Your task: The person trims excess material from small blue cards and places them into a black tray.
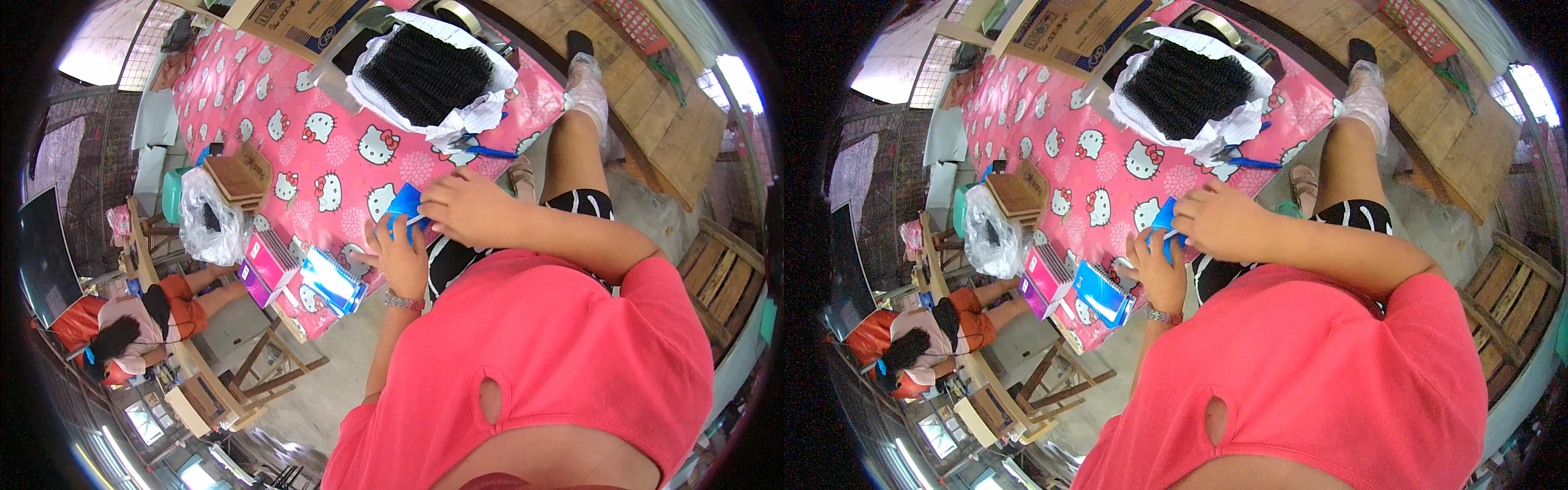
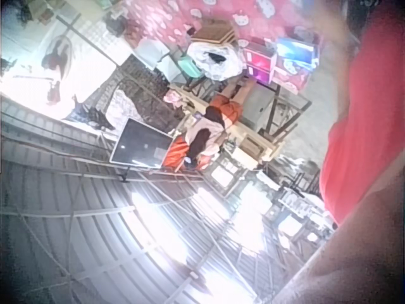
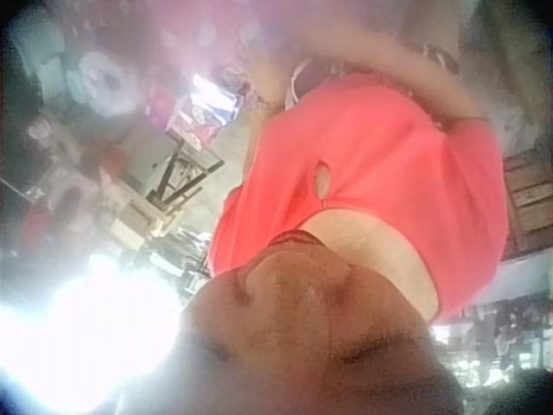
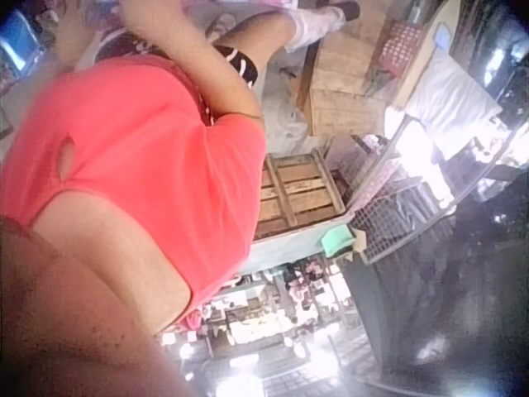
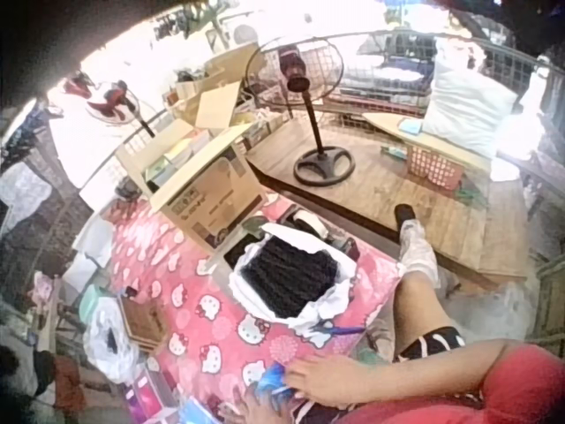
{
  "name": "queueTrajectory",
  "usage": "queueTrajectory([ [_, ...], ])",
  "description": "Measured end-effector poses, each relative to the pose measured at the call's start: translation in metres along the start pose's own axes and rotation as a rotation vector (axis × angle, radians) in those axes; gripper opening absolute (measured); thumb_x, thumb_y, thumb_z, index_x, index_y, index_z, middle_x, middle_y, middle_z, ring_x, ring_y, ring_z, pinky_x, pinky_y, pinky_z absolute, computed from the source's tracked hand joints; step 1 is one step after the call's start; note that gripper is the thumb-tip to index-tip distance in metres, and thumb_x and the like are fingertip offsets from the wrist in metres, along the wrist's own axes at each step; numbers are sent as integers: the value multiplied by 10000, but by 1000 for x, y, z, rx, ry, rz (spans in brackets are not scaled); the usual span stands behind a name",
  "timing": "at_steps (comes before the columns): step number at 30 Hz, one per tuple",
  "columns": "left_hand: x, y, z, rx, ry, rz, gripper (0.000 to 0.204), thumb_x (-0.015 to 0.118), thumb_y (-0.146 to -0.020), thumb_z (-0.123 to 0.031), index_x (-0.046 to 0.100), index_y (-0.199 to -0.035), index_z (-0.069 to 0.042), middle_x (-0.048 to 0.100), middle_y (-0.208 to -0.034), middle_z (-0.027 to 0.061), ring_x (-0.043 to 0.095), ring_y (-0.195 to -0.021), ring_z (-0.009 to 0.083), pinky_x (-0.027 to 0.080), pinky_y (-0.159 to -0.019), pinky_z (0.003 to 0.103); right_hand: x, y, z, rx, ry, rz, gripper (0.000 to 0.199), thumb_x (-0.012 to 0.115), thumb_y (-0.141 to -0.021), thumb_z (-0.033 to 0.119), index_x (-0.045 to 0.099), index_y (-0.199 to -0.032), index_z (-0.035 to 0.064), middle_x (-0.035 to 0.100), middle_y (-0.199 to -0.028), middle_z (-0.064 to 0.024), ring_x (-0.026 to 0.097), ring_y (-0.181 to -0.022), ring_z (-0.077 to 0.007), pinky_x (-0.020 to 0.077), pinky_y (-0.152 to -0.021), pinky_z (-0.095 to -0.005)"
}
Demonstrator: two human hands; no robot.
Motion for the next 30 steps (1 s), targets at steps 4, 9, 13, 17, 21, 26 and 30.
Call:
queueTrajectory([
  [4, 9, 3, 9, -50, 248, 33, 250, 663, -809, -100, 623, -1056, -95, 563, -1088, 122, 487, -1084, 364, 368, -960, 492, 36, -4, -2, 144, 137, 396, 355, 690, -716, 281, 660, -995, 63, 674, -911, -82, 617, -1018, -229, 358, -973, -532],
  [9, 8, 4, 11, -23, 283, 27, 285, 674, -787, -77, 620, -1067, -76, 564, -1041, 123, 490, -1020, 343, 399, -881, 478, 23, -16, 3, 156, 99, 373, 286, 674, -680, 260, 681, -875, 51, 683, -812, -88, 623, -998, -228, 344, -984, -537],
  [13, 11, 5, 10, -19, 280, 16, 309, 681, -766, -59, 620, -1068, -77, 567, -1033, 126, 492, -1013, 341, 399, -876, 469, 40, -13, -4, 163, 132, 407, 223, 667, -684, 274, 696, -776, 73, 686, -757, -90, 641, -912, -237, 347, -986, -533],
  [17, 14, 5, 15, -46, 264, 34, 306, 690, -771, -103, 622, -1069, -96, 560, -1047, 110, 481, -1039, 343, 384, -890, 482, 35, -20, -4, 137, 106, 284, 173, 668, -683, 265, 706, -713, 99, 686, -727, -87, 659, -812, -244, 366, -956, -521],
  [21, 21, 9, 20, -72, 262, 59, 298, 692, -784, -151, 626, -1072, -111, 554, -1061, 91, 470, -1062, 339, 368, -904, 499, 16, -25, 14, 126, 102, 345, 241, 675, -693, 250, 691, -849, 68, 692, -812, -92, 644, -945, -232, 305, -1034, -545],
  [26, 10, 1, 9, -38, 261, 7, 288, 683, -757, -78, 630, -1040, -85, 576, -1020, 105, 501, -1014, 332, 392, -879, 465, 57, -16, -16, 216, 63, 481, 233, 675, -714, 202, 695, -911, 79, 677, -811, -64, 641, -960, -219, 314, -1028, -530],
  [30, 15, 4, 12, -47, 257, 40, 285, 677, -766, -103, 630, -1047, -85, 575, -1024, 99, 499, -1022, 329, 386, -883, 465, 20, -15, 3, 80, 149, 110, 217, 674, -724, 200, 694, -912, 94, 668, -805, -59, 645, -942, -219, 331, -1007, -520],
])
Point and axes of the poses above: each hand's wrist, its own y-axis away from the middle knuckle, its own x-axis out of the palm, z = x × y, the point moved 5 cm from there along -y, towards the middle knuckle
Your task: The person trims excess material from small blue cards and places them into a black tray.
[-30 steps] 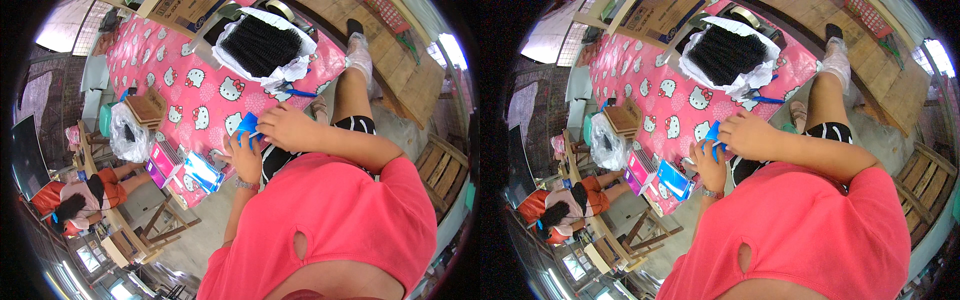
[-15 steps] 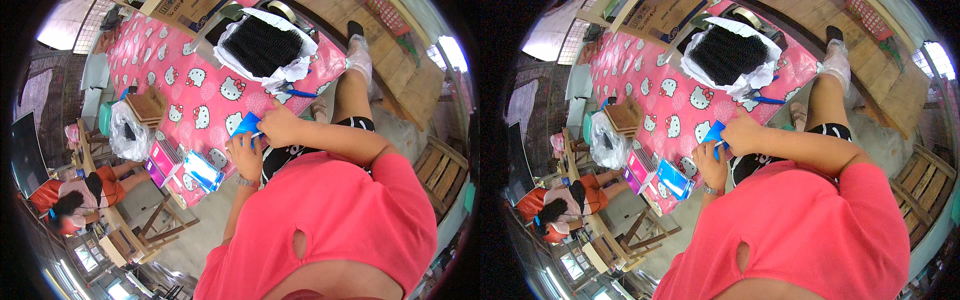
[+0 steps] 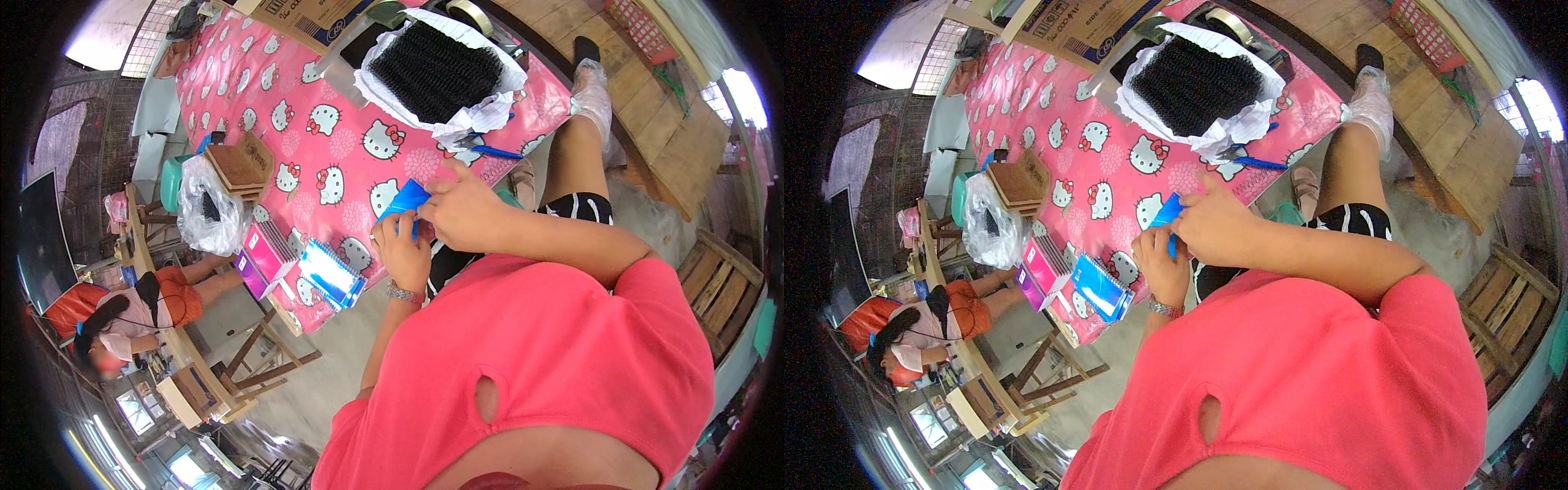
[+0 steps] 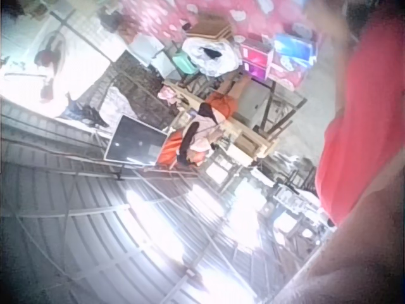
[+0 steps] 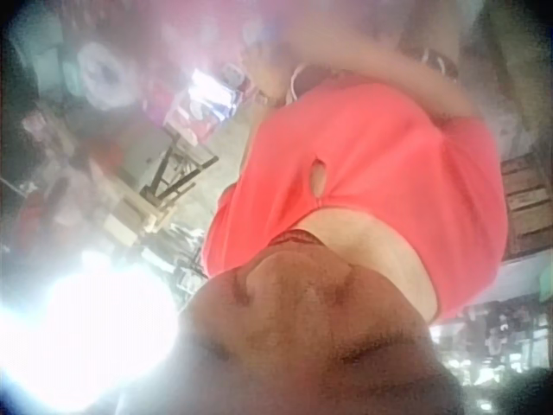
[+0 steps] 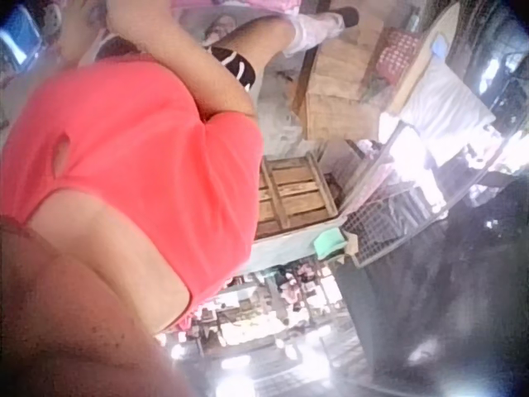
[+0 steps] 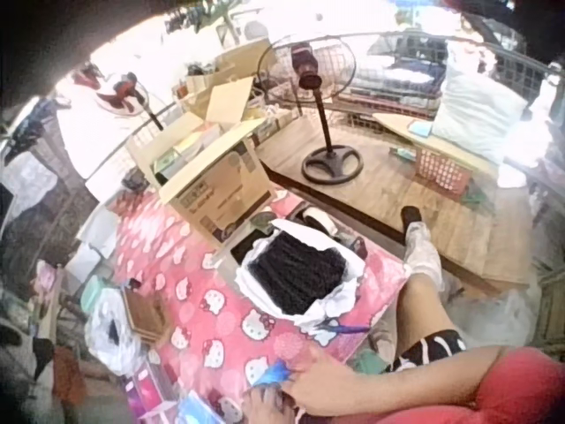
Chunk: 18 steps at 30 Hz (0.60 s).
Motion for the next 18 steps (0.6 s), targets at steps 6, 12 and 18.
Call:
queueTrajectory([
  [6, 0, 0, -1, 17, -1, -17, 311, 673, -770, -112, 625, -1077, -87, 570, -1040, 93, 493, -1033, 321, 383, -888, 461, 41, -9, -16, 72, -40, 468, 177, 679, -740, 217, 681, -886, 116, 677, -843, -42, 630, -970, -215, 334, -1006, -515],
  [12, 0, 0, -2, -5, -16, -23, 302, 669, -774, -112, 623, -1070, -78, 570, -1052, 99, 494, -1032, 321, 385, -879, 461, 32, -5, -16, 46, -140, 243, 136, 684, -781, 237, 683, -862, 128, 680, -864, -31, 608, -1013, -198, 326, -1008, -498],
  [18, 0, -2, -1, -16, -27, -17, 307, 658, -771, -96, 623, -1076, -82, 580, -1048, 95, 499, -1026, 324, 388, -881, 463, 32, -2, -12, -35, -123, 131, 135, 673, -801, 238, 695, -867, 123, 688, -914, -29, 591, -1076, -176, 317, -1015, -520],
])
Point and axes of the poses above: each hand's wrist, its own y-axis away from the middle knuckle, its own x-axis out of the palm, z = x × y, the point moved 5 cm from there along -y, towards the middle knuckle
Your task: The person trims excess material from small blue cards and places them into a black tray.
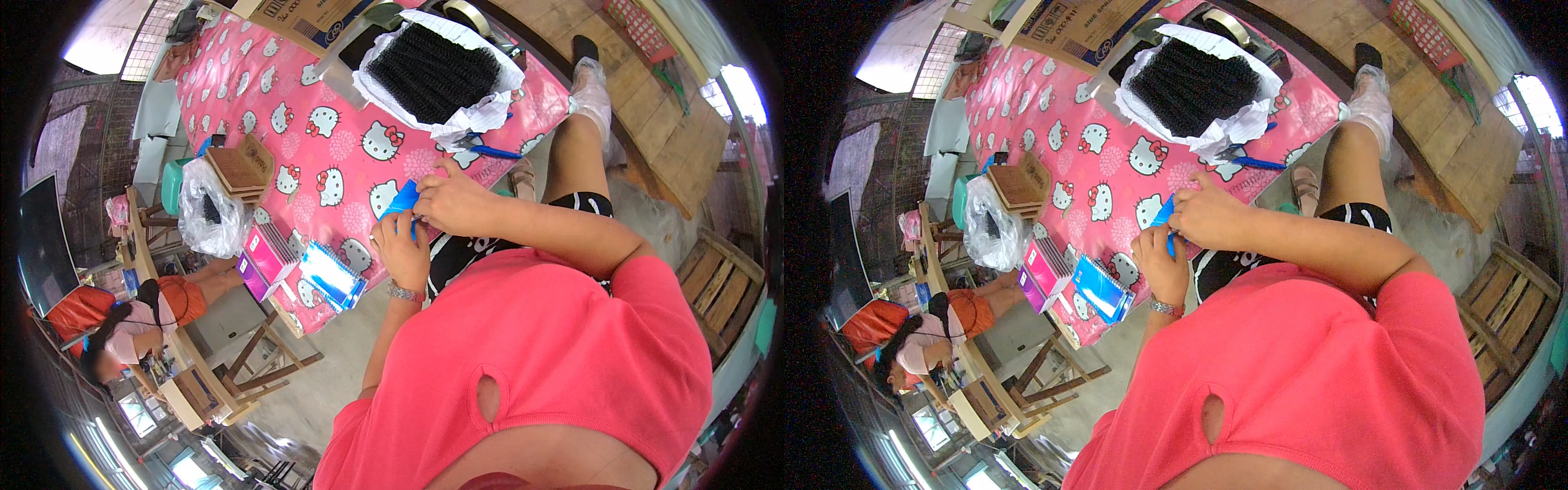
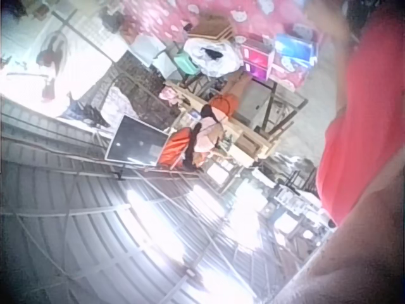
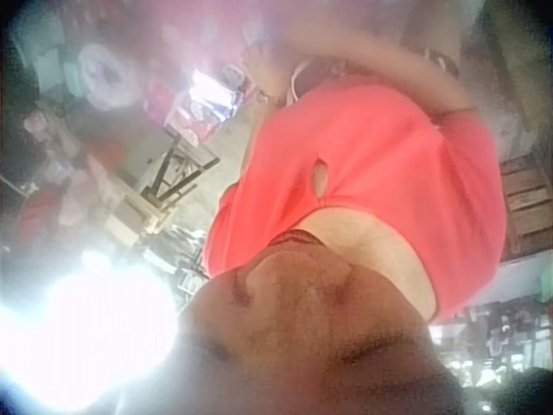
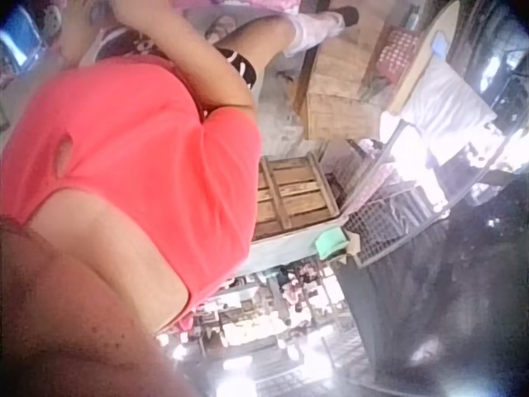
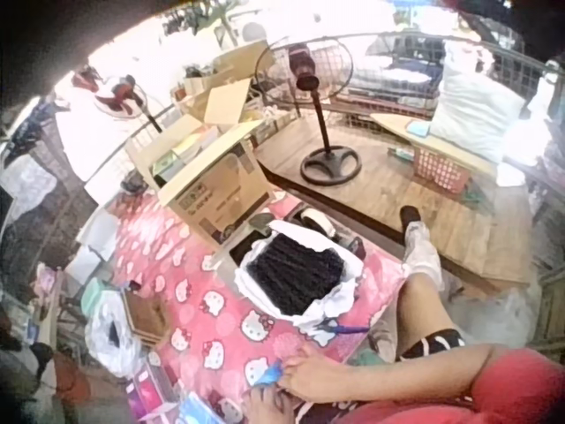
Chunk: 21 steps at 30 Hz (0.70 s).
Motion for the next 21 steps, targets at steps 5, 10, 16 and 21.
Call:
queueTrajectory([
  [5, 0, 1, 1, 17, -9, 2, 316, 657, -761, -81, 626, -1076, -83, 581, -1049, 96, 501, -1023, 321, 389, -881, 463, -1, 4, 9, -163, 306, 52, 194, 635, -832, 283, 715, -910, 125, 696, -922, 24, 586, -1093, -148, 302, -1030, -577],
  [10, 1, 3, 2, 22, 4, 0, 319, 662, -756, -75, 630, -1074, -87, 582, -1045, 91, 498, -1021, 321, 388, -882, 459, 1, 5, 5, -162, 213, 21, 228, 640, -803, 283, 723, -948, 127, 702, -924, 43, 590, -1094, -145, 296, -1036, -587],
  [16, -1, 2, 3, 24, 67, 6, 312, 678, -757, -83, 631, -1065, -89, 580, -1030, 86, 498, -1020, 319, 387, -878, 459, -26, 10, 18, -52, 170, 13, 223, 666, -752, 279, 719, -907, 128, 704, -892, 11, 604, -1071, -161, 293, -1035, -590],
  [21, -3, -1, -3, 40, 55, -17, 325, 689, -746, -80, 623, -1065, -88, 584, -1020, 98, 499, -1016, 321, 388, -872, 458, 7, -8, -6, 114, 198, 421, 195, 660, -732, 251, 703, -854, 105, 700, -856, -38, 626, -1031, -195, 296, -1038, -584],
])
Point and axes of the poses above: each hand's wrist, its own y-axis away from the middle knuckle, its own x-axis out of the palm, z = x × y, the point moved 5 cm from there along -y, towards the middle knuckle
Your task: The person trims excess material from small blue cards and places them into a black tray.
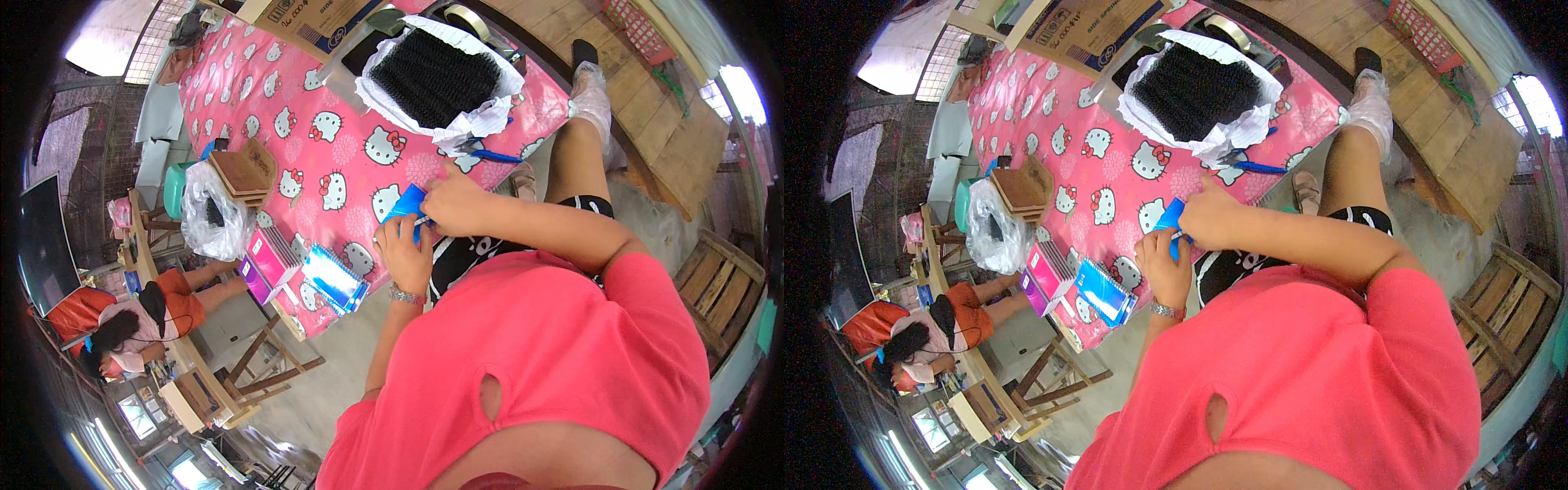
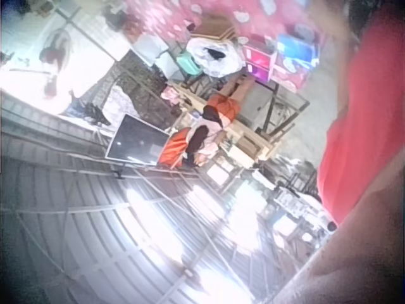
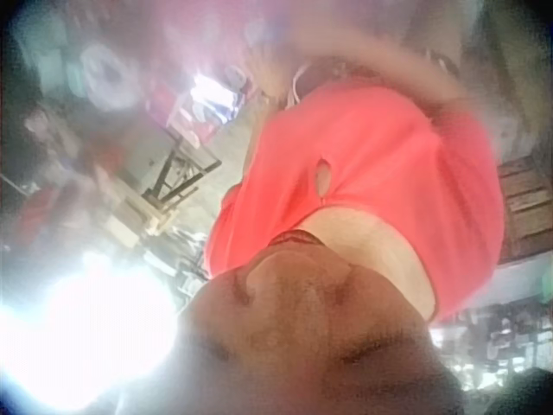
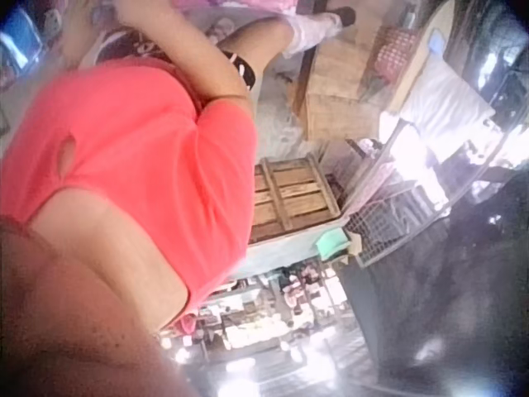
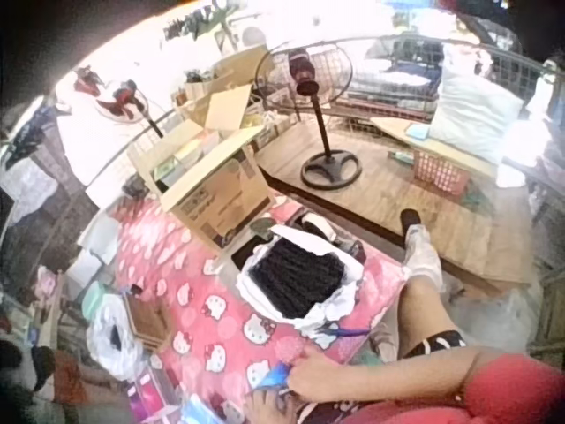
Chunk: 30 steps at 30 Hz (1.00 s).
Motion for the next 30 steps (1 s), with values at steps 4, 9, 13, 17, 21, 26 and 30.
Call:
queueTrajectory([
  [4, 0, 1, 4, -6, 65, -1, 344, 692, -748, -80, 602, -1080, -70, 586, -1025, 114, 501, -1004, 333, 385, -872, 464, -28, 20, 22, -73, -73, -227, 189, 672, -713, 251, 705, -825, 103, 689, -808, -55, 637, -968, -221, 314, -1023, -578],
  [9, -3, 0, -3, -6, 30, 0, 352, 693, -755, -60, 569, -1083, -44, 587, -1039, 128, 498, -1015, 350, 379, -887, 463, 6, -10, 4, 5, -114, 55, 158, 674, -714, 227, 707, -816, 112, 677, -743, -43, 650, -927, -220, 319, -1023, -564],
  [13, -2, 0, 3, -10, 66, 2, 355, 687, -752, -55, 566, -1086, -45, 583, -1034, 128, 495, -1022, 348, 378, -888, 462, -32, 15, 18, -75, -124, -291, 141, 682, -708, 226, 707, -809, 130, 668, -729, -45, 656, -828, -229, 339, -1002, -546],
  [17, -3, -1, -4, 9, 32, 7, 366, 686, -735, -32, 563, -1080, -39, 579, -1033, 132, 493, -1017, 353, 382, -880, 462, -3, -6, 11, -35, -86, -65, 145, 680, -709, 233, 702, -796, 119, 677, -742, -50, 658, -868, -215, 339, -1003, -545],
  [21, -3, 0, 4, -19, 49, 40, 365, 682, -712, -5, 569, -1057, -40, 579, -1035, 137, 492, -1016, 358, 387, -874, 460, -41, 18, 26, -113, 9, -391, 116, 656, -736, 230, 701, -770, 129, 678, -722, -29, 655, -866, -205, 341, -1002, -545],
  [26, -3, -2, -1, 15, 57, 12, 339, 657, -709, 12, 566, -1033, -29, 577, -1003, 148, 498, -977, 366, 394, -857, 459, -8, 1, 20, -89, 20, -127, 128, 627, -754, 214, 704, -768, 112, 681, -730, -18, 644, -871, -196, 333, -1032, -552],
  [30, -3, 3, 7, 0, 117, 0, 300, 644, -731, 2, 571, -1021, -26, 586, -982, 145, 503, -948, 364, 397, -844, 455, -28, 13, 31, -106, 44, -242, 120, 611, -768, 196, 705, -756, 123, 684, -736, -14, 645, -856, -186, 322, -1051, -538],
])
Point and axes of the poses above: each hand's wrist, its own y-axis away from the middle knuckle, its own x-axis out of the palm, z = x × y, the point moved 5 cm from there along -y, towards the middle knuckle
